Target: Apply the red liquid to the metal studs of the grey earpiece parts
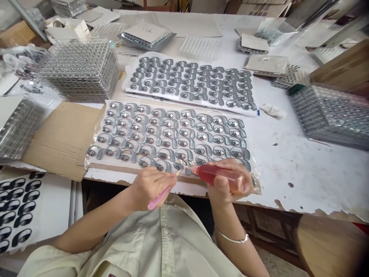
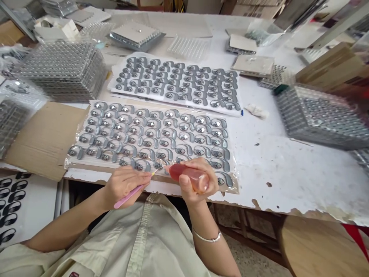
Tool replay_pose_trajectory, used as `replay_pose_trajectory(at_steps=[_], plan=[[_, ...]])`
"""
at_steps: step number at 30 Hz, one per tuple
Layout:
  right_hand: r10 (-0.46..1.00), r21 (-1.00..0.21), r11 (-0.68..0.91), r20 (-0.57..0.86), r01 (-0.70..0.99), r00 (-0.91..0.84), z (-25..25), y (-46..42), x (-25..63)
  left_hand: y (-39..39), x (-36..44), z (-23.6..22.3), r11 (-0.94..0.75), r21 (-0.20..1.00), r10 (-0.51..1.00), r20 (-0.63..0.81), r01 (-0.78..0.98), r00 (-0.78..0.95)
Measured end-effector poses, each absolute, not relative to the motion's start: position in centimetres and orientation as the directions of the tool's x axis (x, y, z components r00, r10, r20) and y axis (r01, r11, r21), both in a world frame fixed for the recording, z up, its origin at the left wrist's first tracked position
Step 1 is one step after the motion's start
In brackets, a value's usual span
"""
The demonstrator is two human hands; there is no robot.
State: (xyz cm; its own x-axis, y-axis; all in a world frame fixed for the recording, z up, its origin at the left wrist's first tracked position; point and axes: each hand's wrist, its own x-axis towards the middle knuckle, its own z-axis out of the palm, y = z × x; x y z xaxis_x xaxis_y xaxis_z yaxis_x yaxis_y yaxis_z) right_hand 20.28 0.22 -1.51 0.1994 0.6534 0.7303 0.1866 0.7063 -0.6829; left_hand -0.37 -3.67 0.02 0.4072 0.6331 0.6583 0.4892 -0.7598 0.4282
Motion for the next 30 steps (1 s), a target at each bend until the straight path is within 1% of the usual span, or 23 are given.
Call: replay_pose_trajectory(at_steps=[4, 9, 12, 18, 24, 30], plan=[[0.658, -0.680, 0.706, 0.733, 0.200, 0.171, -1.51, 0.37, 20.17, -3.69, -0.10, 0.04, -0.764, 0.339, 0.606, 0.667, 0.548, 0.433], [0.645, -0.633, 0.726, 0.762, 0.271, 0.051, -1.42, 0.36, 19.99, -3.74, 0.16, 0.17, -0.769, 0.255, 0.582, 0.658, 0.586, 0.478], [0.642, -0.613, 0.733, 0.766, 0.297, -0.004, -1.48, 0.35, 20.01, -3.83, 0.13, 0.28, -0.774, 0.210, 0.575, 0.628, 0.597, 0.525], [0.654, -0.616, 0.727, 0.756, 0.303, -0.030, -1.67, 0.33, 20.10, -3.97, 0.07, 0.36, -0.780, 0.187, 0.577, 0.585, 0.597, 0.570], [0.653, -0.606, 0.710, 0.757, 0.357, -0.013, -1.48, 0.29, 19.95, -4.04, 0.15, 0.45, -0.773, 0.150, 0.581, 0.558, 0.617, 0.593], [0.653, -0.607, 0.722, 0.756, 0.331, -0.039, -1.43, 0.27, 19.92, -4.02, 0.28, 0.51, -0.773, 0.142, 0.580, 0.552, 0.618, 0.599]])
